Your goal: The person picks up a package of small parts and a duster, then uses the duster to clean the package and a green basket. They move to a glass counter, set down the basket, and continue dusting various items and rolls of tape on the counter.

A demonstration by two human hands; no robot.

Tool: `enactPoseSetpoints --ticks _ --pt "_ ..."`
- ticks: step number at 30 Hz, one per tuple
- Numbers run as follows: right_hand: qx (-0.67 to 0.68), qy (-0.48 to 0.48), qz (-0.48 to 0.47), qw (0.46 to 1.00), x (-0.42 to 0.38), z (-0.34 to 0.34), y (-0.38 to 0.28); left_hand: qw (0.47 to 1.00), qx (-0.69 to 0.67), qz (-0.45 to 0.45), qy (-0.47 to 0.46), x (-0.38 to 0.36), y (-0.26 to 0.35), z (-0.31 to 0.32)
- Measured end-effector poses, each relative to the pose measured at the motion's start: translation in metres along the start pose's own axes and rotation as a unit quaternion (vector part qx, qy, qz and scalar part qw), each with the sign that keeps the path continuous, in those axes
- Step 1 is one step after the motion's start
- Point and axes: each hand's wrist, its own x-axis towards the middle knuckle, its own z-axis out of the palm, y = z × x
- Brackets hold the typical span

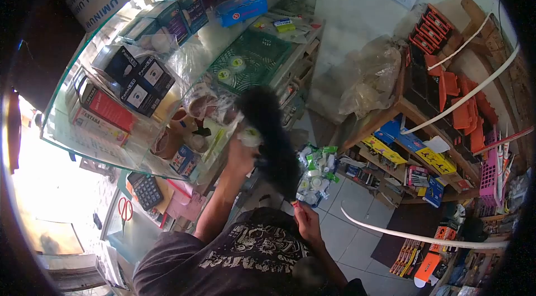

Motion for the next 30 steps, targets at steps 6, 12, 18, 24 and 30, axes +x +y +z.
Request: enactPoseSetpoints --ticks 6,12,18,24,30 --pt "0.007 0.014 -0.023 1.000 0.004 0.006 -0.005 0.871 -0.271 -0.407 0.059 0.009 0.017 0.014" --pt "-0.026 0.035 -0.029 0.999 -0.005 -0.001 0.006 0.879 -0.371 -0.301 0.019 0.012 -0.019 0.005" --pt "-0.048 0.059 -0.069 0.995 -0.012 0.000 0.008 0.807 -0.464 -0.362 0.052 0.014 0.046 0.027" --pt "-0.142 0.047 -0.117 0.982 -0.021 -0.002 0.002 0.790 -0.560 -0.248 -0.031 0.003 0.000 0.012" --pt "-0.061 0.028 -0.082 0.994 -0.006 0.013 0.001 0.865 -0.470 -0.176 0.004 -0.003 0.004 0.029"
